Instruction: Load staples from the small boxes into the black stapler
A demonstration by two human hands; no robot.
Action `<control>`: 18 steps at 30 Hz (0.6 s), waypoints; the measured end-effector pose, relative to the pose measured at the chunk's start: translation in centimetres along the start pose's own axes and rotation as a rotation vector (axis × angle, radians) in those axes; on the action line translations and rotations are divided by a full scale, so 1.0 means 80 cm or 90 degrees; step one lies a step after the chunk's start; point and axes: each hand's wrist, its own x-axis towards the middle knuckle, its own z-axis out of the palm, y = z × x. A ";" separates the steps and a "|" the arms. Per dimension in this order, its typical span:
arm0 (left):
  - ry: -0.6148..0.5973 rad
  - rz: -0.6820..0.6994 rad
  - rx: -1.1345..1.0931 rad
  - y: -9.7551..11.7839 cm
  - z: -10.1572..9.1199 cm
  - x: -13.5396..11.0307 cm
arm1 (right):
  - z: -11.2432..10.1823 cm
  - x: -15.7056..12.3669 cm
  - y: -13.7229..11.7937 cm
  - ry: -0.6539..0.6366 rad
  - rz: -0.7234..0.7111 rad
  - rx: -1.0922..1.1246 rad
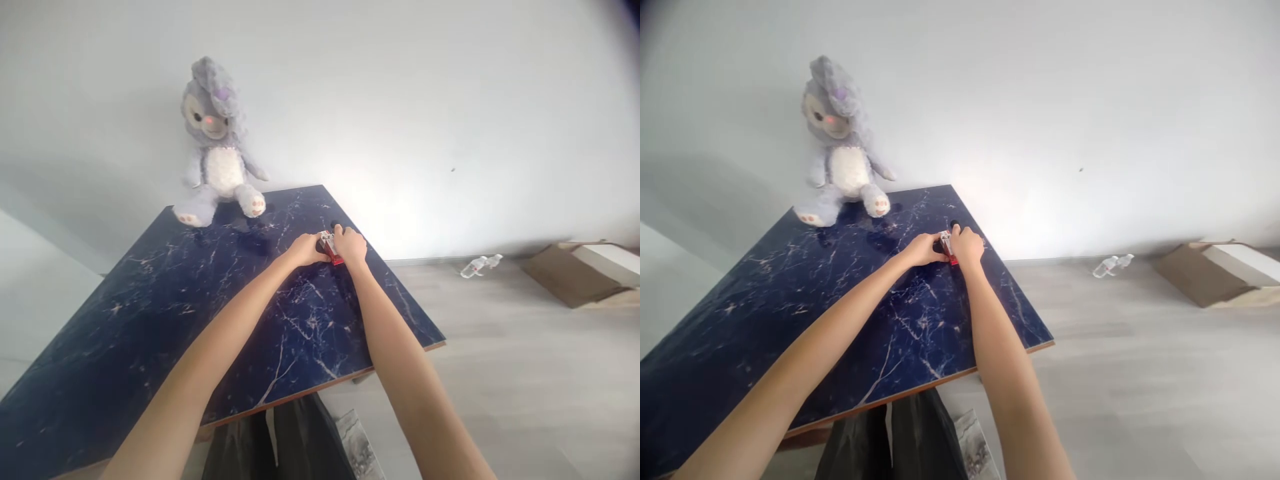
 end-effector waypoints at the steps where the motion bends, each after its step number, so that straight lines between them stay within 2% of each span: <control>1: -0.007 0.010 -0.008 0.007 0.009 0.015 | -0.005 0.008 0.011 0.024 0.014 0.012; 4: -0.013 0.040 -0.066 0.019 0.031 0.039 | -0.018 0.021 0.034 0.061 0.051 0.047; 6: 0.027 0.046 -0.095 0.020 0.043 0.037 | -0.024 0.023 0.039 0.071 0.062 0.067; 8: 0.095 0.044 -0.084 0.019 0.051 0.022 | -0.028 0.018 0.035 0.126 0.040 0.070; 11: 0.177 0.047 -0.030 0.011 0.048 -0.015 | -0.026 -0.004 0.013 0.269 -0.071 0.047; 13: 0.203 0.054 0.004 -0.001 0.035 -0.050 | -0.016 -0.027 -0.009 0.305 -0.175 0.029; 15: 0.223 0.042 0.036 -0.024 0.015 -0.091 | 0.002 -0.054 -0.032 0.277 -0.291 0.007; 18: 0.265 -0.034 0.075 -0.077 -0.023 -0.160 | 0.039 -0.090 -0.060 0.170 -0.480 -0.017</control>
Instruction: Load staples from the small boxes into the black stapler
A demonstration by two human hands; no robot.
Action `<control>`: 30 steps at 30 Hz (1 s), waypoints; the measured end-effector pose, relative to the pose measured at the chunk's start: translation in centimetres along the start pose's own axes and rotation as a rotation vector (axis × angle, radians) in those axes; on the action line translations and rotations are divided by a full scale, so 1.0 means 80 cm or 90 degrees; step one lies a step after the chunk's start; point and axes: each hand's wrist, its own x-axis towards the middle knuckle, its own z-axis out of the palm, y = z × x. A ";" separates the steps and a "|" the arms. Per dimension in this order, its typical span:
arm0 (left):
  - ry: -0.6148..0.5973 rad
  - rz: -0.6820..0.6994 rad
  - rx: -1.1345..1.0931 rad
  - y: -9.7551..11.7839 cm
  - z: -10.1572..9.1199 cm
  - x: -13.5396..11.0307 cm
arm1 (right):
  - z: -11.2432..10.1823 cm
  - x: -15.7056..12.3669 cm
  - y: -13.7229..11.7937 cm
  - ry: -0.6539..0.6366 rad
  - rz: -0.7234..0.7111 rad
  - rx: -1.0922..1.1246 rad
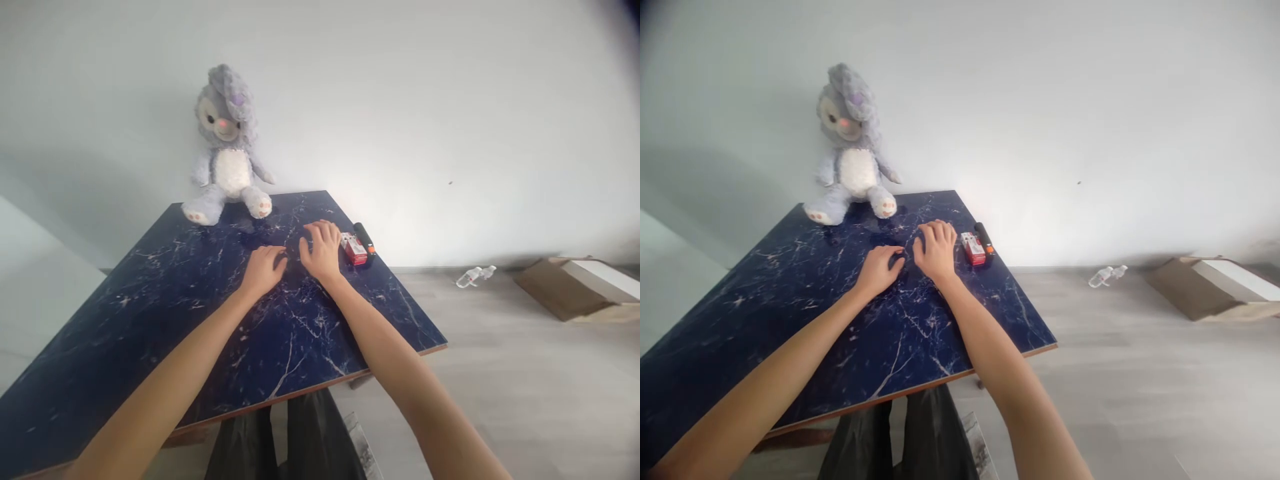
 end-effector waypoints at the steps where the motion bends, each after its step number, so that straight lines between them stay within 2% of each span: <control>1: 0.012 -0.033 0.023 -0.022 -0.018 -0.015 | 0.011 -0.005 -0.011 -0.053 -0.057 0.023; 3: 0.016 -0.093 0.068 -0.061 -0.047 -0.039 | 0.030 -0.013 -0.023 -0.196 -0.137 0.061; 5: 0.018 -0.161 0.106 -0.087 -0.063 -0.054 | 0.043 -0.018 -0.024 -0.332 -0.157 0.064; 6: 0.022 -0.186 0.117 -0.093 -0.067 -0.057 | 0.047 -0.019 -0.020 -0.363 -0.151 0.055; 8: 0.037 -0.204 0.122 -0.094 -0.068 -0.055 | 0.049 -0.020 -0.010 -0.355 -0.121 0.031; 11: 0.046 -0.157 0.110 -0.083 -0.060 -0.048 | 0.043 -0.017 0.008 -0.315 -0.056 -0.009; 14: -0.049 -0.107 0.108 -0.081 -0.052 -0.046 | 0.039 -0.014 0.021 -0.373 -0.016 -0.038; 16: -0.140 -0.098 0.116 -0.086 -0.048 -0.049 | 0.040 -0.013 0.025 -0.419 -0.015 -0.053; 18: -0.192 -0.101 0.117 -0.091 -0.046 -0.052 | 0.041 -0.013 0.024 -0.436 -0.014 -0.064; 20: -0.194 -0.108 0.116 -0.092 -0.046 -0.054 | 0.041 -0.014 0.021 -0.433 -0.008 -0.063; 23: -0.144 -0.134 0.122 -0.087 -0.047 -0.056 | 0.039 -0.015 0.015 -0.401 0.011 -0.056; 25: -0.138 -0.142 0.122 -0.085 -0.047 -0.056 | 0.037 -0.014 0.013 -0.389 0.015 -0.053; 30: -0.211 -0.135 0.121 -0.091 -0.043 -0.054 | 0.035 -0.012 0.013 -0.488 -0.014 -0.049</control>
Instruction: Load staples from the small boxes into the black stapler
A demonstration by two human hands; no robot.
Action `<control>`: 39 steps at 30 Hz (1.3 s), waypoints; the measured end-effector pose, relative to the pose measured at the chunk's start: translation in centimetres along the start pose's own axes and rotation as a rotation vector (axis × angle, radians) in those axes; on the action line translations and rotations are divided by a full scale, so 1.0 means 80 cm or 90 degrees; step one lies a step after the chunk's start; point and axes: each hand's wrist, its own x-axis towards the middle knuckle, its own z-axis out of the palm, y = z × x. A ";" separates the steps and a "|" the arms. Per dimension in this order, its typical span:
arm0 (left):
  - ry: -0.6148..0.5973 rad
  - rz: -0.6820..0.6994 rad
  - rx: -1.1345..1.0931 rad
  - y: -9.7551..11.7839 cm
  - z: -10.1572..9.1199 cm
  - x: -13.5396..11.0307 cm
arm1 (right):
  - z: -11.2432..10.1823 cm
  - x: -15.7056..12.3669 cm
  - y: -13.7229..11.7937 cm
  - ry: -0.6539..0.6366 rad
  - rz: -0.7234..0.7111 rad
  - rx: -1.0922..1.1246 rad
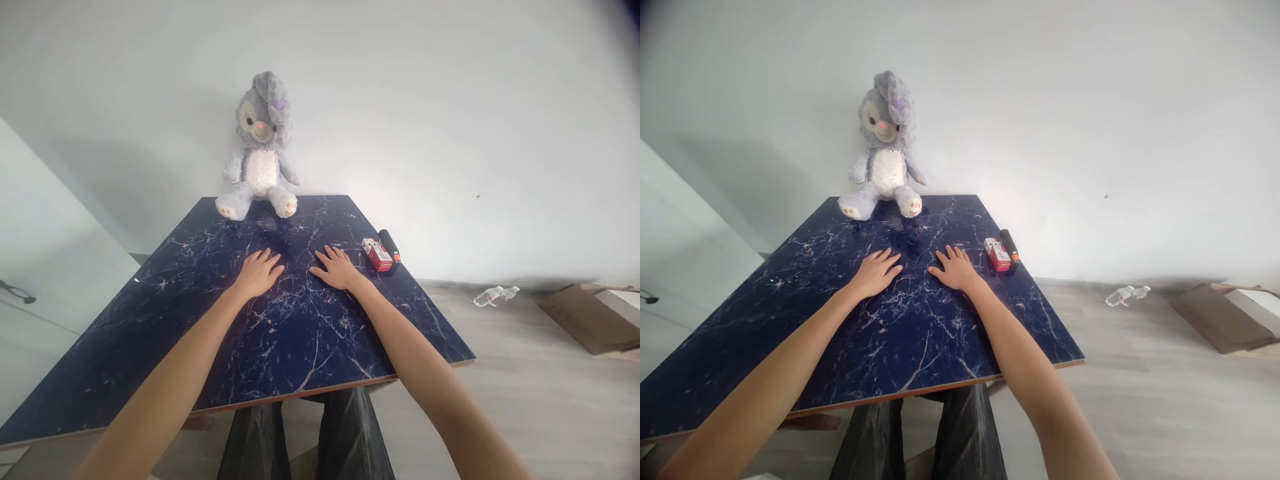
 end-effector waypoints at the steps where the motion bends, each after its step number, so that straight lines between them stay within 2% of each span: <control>1: 0.003 -0.002 -0.002 -0.001 0.000 0.001 | 0.000 0.000 0.001 -0.002 -0.003 -0.002; 7: 0.086 -0.046 -0.043 0.008 -0.006 -0.001 | 0.002 -0.001 0.001 0.012 0.000 0.004; 12: 0.121 -0.162 -0.013 0.010 -0.006 0.000 | 0.000 0.002 -0.005 0.146 0.019 -0.011; 13: 0.110 -0.161 -0.011 0.008 -0.005 0.001 | 0.000 0.003 -0.005 0.138 0.014 -0.010; 17: 0.021 -0.123 0.009 -0.002 0.002 0.006 | 0.001 0.007 -0.002 0.018 0.001 -0.004; 19: 0.010 -0.119 0.010 -0.005 0.005 0.006 | 0.002 0.007 0.001 0.014 -0.002 -0.006; 21: 0.021 -0.122 -0.002 -0.004 0.005 0.005 | 0.003 0.007 0.004 0.019 -0.006 -0.006; 24: 0.082 -0.142 -0.019 0.002 0.003 0.002 | 0.003 0.006 0.002 0.018 -0.002 -0.009; 27: 0.144 -0.161 -0.039 0.006 -0.001 0.001 | 0.002 0.002 -0.005 0.085 0.004 -0.037; 29: 0.129 -0.165 -0.054 0.006 -0.002 0.002 | 0.002 0.001 -0.012 0.124 -0.011 -0.055; 32: 0.058 -0.146 -0.056 0.004 -0.002 0.004 | 0.002 0.000 -0.017 0.050 -0.023 -0.042; 34: 0.058 -0.146 -0.068 0.003 -0.003 0.005 | 0.002 0.000 -0.017 0.000 -0.022 -0.033; 37: 0.140 -0.184 -0.103 0.006 -0.007 0.002 | 0.004 0.001 -0.014 0.006 -0.030 -0.043; 39: 0.198 -0.183 -0.105 0.010 -0.012 -0.002 | 0.006 0.001 -0.014 0.040 -0.036 -0.061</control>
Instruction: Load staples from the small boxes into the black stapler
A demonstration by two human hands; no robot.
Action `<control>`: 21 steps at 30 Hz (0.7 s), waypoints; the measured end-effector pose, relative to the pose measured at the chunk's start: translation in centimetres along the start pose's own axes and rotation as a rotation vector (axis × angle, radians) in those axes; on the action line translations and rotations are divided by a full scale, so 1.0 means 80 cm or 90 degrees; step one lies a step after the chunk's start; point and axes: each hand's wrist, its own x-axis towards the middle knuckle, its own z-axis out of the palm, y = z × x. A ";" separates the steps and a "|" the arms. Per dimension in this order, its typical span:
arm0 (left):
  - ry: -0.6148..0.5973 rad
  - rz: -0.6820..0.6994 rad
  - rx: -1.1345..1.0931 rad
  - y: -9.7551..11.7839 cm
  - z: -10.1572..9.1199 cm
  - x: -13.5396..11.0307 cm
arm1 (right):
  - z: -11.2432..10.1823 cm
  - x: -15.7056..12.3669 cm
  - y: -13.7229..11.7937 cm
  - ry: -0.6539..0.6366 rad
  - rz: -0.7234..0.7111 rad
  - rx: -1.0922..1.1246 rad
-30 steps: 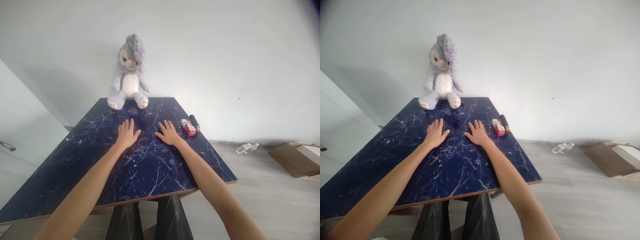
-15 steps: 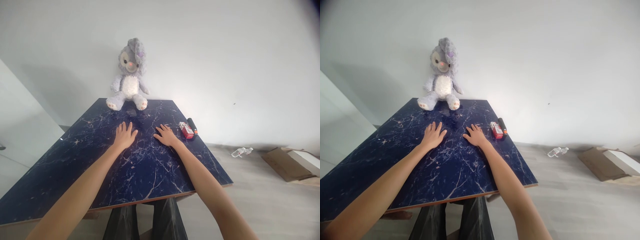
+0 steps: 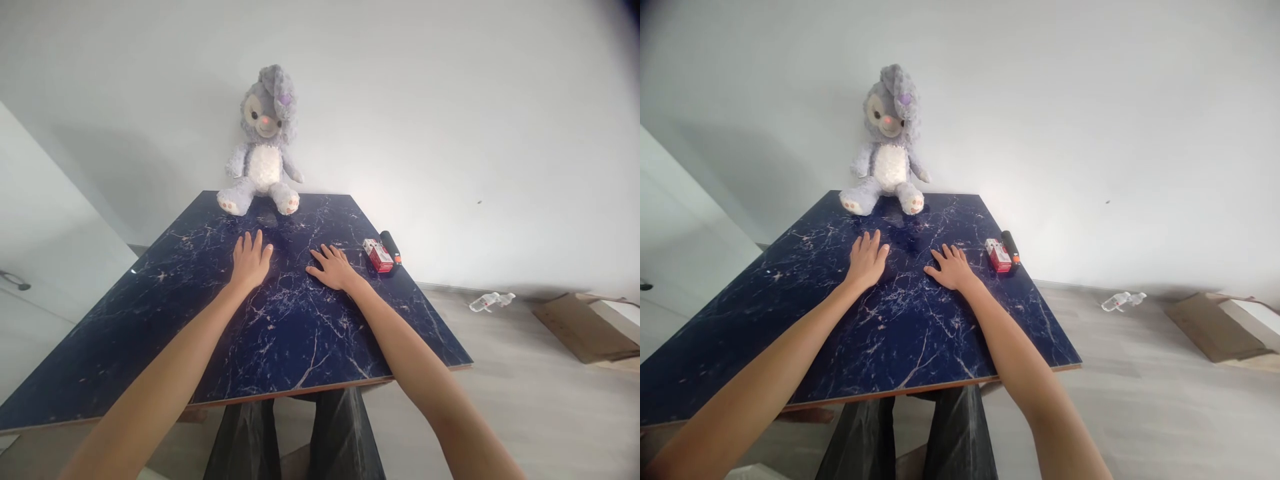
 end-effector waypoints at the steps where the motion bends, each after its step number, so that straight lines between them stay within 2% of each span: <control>1: 0.024 0.014 0.000 0.002 -0.002 -0.001 | 0.000 0.000 -0.001 0.030 -0.004 -0.012; 4: 0.068 0.075 0.004 0.006 -0.002 -0.003 | -0.001 0.001 -0.005 0.141 -0.014 -0.029; 6: 0.049 0.110 0.013 0.005 0.002 -0.002 | -0.003 0.001 -0.007 0.175 -0.015 -0.022; 8: -0.034 0.144 0.023 0.001 0.008 0.001 | -0.004 0.000 -0.007 0.137 -0.017 -0.008; 11: -0.147 0.176 0.048 -0.007 0.016 0.003 | -0.001 -0.002 -0.002 0.014 -0.026 0.020; 13: -0.160 0.181 0.068 -0.010 0.019 0.003 | 0.003 -0.003 0.001 -0.024 -0.031 0.033; 15: -0.161 0.184 0.079 -0.010 0.020 0.003 | 0.006 -0.001 0.001 -0.014 -0.036 0.038; 18: -0.149 0.178 0.069 -0.008 0.021 0.003 | -0.001 0.003 0.003 0.082 -0.032 0.024; 21: -0.153 0.209 0.026 -0.014 0.011 0.009 | -0.026 0.003 0.022 0.269 0.073 0.013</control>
